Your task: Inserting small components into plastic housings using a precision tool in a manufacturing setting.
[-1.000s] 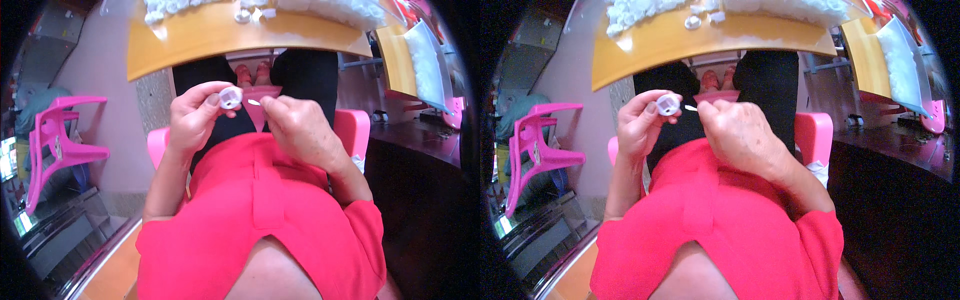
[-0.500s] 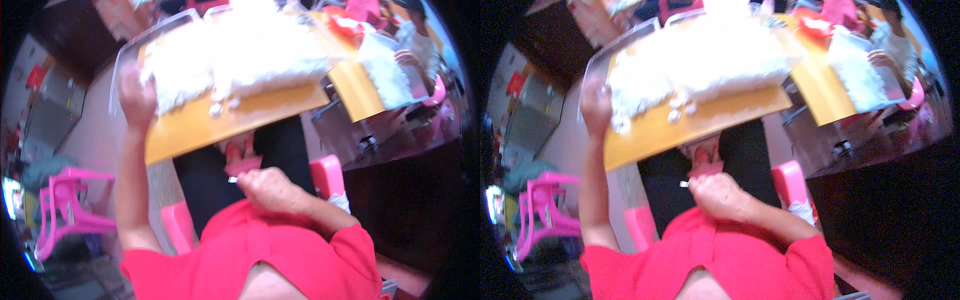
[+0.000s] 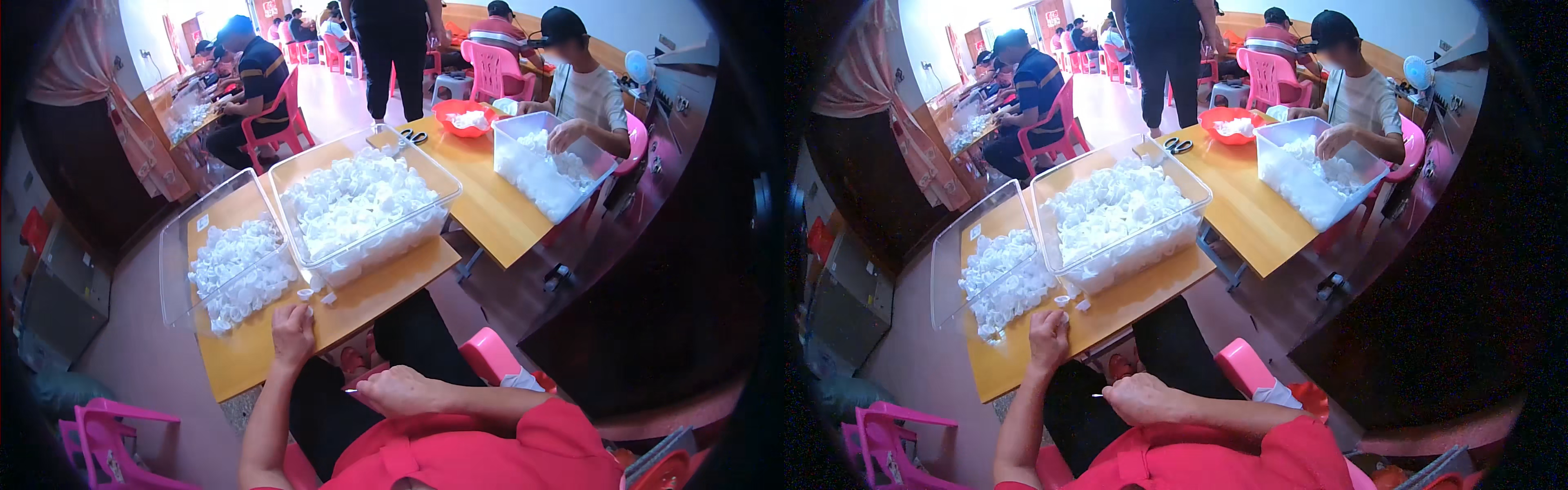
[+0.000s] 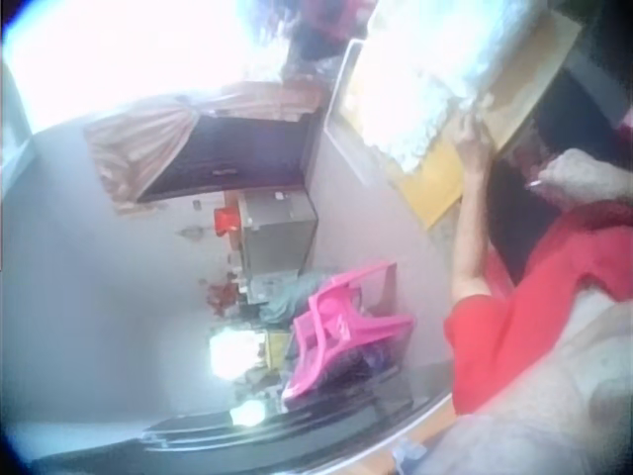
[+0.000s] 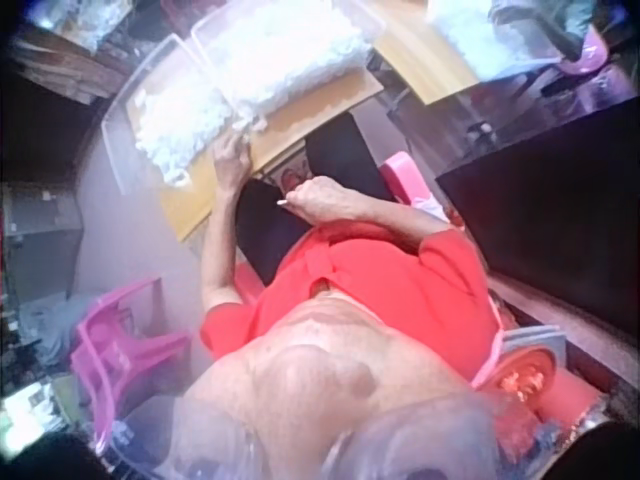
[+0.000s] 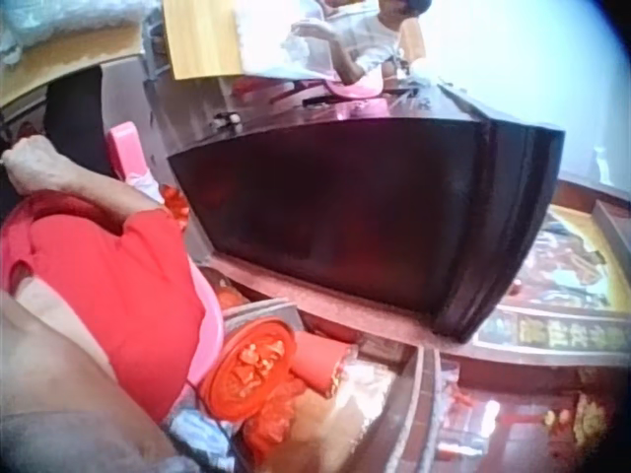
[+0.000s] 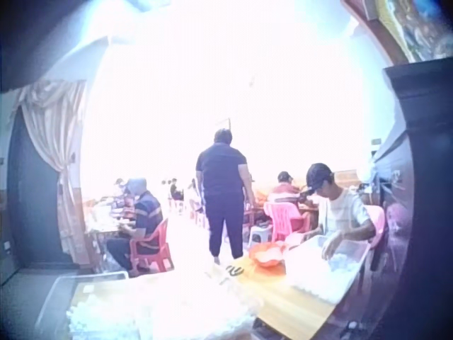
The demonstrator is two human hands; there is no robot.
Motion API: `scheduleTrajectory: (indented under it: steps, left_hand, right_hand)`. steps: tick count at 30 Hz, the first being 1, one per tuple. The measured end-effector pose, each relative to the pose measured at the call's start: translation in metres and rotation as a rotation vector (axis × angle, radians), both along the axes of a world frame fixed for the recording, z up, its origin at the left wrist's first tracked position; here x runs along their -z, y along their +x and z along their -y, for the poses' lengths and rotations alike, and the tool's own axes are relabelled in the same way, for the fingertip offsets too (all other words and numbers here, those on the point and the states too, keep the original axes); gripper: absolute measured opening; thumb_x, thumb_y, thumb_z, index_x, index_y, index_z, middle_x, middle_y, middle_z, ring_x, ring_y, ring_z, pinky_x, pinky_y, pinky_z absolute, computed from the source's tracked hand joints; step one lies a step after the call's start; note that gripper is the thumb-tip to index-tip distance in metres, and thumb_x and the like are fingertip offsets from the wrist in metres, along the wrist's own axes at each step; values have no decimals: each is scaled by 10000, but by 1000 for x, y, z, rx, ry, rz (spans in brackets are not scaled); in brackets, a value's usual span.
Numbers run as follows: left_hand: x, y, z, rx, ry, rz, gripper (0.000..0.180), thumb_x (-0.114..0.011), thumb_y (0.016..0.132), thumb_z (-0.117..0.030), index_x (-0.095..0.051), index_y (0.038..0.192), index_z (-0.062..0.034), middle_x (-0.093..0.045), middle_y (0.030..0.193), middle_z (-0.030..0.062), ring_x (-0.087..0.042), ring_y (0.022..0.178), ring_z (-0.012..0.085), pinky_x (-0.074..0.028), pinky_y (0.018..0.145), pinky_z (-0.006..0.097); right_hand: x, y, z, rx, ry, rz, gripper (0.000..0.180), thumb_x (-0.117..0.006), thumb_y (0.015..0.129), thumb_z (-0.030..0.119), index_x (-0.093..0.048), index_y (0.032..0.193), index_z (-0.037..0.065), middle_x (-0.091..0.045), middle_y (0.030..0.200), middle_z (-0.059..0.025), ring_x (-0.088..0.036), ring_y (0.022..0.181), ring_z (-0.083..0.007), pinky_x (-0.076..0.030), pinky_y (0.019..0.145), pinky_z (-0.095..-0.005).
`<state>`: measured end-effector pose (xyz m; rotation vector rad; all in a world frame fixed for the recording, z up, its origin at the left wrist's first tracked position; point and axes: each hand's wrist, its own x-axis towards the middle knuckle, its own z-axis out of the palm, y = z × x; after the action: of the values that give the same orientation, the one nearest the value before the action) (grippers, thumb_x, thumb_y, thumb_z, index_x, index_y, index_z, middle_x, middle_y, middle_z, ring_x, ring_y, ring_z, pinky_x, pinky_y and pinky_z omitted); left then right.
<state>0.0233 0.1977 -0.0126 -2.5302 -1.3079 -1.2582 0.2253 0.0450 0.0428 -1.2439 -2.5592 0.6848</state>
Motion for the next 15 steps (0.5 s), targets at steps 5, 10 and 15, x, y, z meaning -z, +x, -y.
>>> scheduleTrajectory:
  steps: [5,10,15]
  left_hand:
    - [4,-12,22,-28,-78,141,141,-648,798,-38,-640,937,-11,-628,845,147,-596,788,322,-478,715,390]
    - [-28,-8,86,293,-1058,1286,230,-510,943,-94,-594,1112,37,-662,933,105,-619,737,161,-492,642,258]
    - [-39,8,143,431,-1140,1427,267,-500,973,-168,-580,1131,32,-668,978,131,-631,783,157,-485,663,242]
  right_hand:
    - [4,0,-4,-6,37,-69,103,-541,779,114,-598,805,33,-653,735,-203,-664,699,-358,-530,604,-448]
    - [6,-4,-8,220,75,-678,59,-576,808,51,-563,857,20,-590,738,-206,-618,718,-385,-500,607,-441]
    - [5,-15,-5,269,-216,-903,127,-590,849,58,-632,934,-26,-643,770,-166,-661,728,-193,-493,634,-306]
